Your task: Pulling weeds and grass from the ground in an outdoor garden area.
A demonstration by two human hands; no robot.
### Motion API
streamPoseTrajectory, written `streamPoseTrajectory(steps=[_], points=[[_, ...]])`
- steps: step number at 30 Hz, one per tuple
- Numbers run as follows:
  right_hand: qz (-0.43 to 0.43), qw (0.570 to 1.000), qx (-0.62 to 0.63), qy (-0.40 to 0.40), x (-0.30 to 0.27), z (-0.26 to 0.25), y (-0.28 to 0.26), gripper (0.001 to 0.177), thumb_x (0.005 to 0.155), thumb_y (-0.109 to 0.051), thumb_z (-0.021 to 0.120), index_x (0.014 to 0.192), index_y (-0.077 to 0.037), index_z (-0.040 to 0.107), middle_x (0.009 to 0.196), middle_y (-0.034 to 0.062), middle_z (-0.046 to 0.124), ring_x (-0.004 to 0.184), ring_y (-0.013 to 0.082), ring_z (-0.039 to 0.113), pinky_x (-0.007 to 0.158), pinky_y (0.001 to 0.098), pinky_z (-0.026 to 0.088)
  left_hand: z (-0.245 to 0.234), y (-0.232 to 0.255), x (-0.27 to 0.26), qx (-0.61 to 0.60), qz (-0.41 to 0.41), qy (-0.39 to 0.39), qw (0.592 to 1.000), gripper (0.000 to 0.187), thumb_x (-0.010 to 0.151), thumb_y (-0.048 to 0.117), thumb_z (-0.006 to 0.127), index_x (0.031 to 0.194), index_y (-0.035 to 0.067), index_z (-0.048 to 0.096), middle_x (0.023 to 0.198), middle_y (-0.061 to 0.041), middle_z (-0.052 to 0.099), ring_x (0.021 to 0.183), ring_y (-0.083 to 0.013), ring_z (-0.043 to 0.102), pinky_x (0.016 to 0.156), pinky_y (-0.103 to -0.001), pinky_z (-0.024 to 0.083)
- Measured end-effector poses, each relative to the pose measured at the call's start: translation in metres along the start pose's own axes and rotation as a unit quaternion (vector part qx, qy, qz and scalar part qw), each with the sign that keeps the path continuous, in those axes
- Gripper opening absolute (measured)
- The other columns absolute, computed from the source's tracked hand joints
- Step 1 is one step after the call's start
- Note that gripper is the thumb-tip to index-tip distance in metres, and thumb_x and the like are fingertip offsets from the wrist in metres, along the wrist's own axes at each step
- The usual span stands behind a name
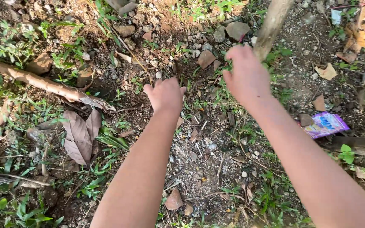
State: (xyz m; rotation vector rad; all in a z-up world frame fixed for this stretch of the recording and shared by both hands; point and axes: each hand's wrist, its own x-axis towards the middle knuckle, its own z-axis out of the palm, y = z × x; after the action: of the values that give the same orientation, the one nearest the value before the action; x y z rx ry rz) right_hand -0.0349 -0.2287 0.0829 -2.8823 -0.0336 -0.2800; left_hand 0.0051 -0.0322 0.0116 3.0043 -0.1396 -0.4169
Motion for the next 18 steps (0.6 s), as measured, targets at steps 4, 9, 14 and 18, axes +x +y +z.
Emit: streamPoseTrajectory(steps=[4, 9, 14, 18], points=[[-0.149, 0.985, 0.088, 0.01, 0.032, 0.058, -0.021, 0.035, 0.09, -0.008, 0.074, 0.122, -0.01, 0.061, 0.122, 0.0104, 0.061, 0.117, 0.0329, 0.061, 0.096, 0.0435, 0.053, -0.003, -0.009, 0.006, -0.004, 0.035, 0.011, 0.999, 0.028, 0.098, 0.04, 0.063, 0.11, 0.016, 0.069, 0.103, -0.005, 0.074, 0.108, -0.0236, 0.066, 0.096, -0.051, 0.04], [-0.169, 0.976, -0.082, 0.11, 0.081, 0.131, -0.019, 0.032, 0.084, -0.004, 0.078, 0.115, -0.013, 0.077, 0.117, 0.0043, 0.068, 0.115, 0.0285, 0.062, 0.089, 0.0473, 0.049, 0.001, -0.037, 0.026, -0.032, 0.085, 0.172, 0.981, 0.027, 0.095, 0.039, 0.063, 0.107, 0.015, 0.068, 0.104, -0.001, 0.072, 0.107, -0.0211, 0.063, 0.094, -0.048, 0.04], [-0.084, 0.994, -0.054, 0.037, 0.1, 0.153, -0.019, 0.02, 0.082, -0.019, 0.084, 0.092, -0.003, 0.076, 0.1, 0.0156, 0.071, 0.104, 0.0356, 0.066, 0.087, 0.0474, 0.054, -0.01, -0.066, 0.04, -0.062, 0.088, 0.21, 0.972, 0.021, 0.098, 0.037, 0.06, 0.099, 0.017, 0.066, 0.103, 0.0, 0.07, 0.108, -0.0218, 0.061, 0.095, -0.049, 0.039], [-0.062, 0.995, -0.006, 0.079, 0.099, 0.149, -0.027, 0.016, 0.08, -0.015, 0.084, 0.089, -0.004, 0.076, 0.092, 0.0182, 0.07, 0.09, 0.0396, 0.069, 0.076, 0.0516, 0.056, -0.008, -0.081, 0.041, -0.087, 0.089, 0.254, 0.959, 0.02, 0.102, 0.036, 0.058, 0.101, 0.017, 0.065, 0.104, -0.001, 0.069, 0.111, -0.0218, 0.061, 0.098, -0.049, 0.039]])
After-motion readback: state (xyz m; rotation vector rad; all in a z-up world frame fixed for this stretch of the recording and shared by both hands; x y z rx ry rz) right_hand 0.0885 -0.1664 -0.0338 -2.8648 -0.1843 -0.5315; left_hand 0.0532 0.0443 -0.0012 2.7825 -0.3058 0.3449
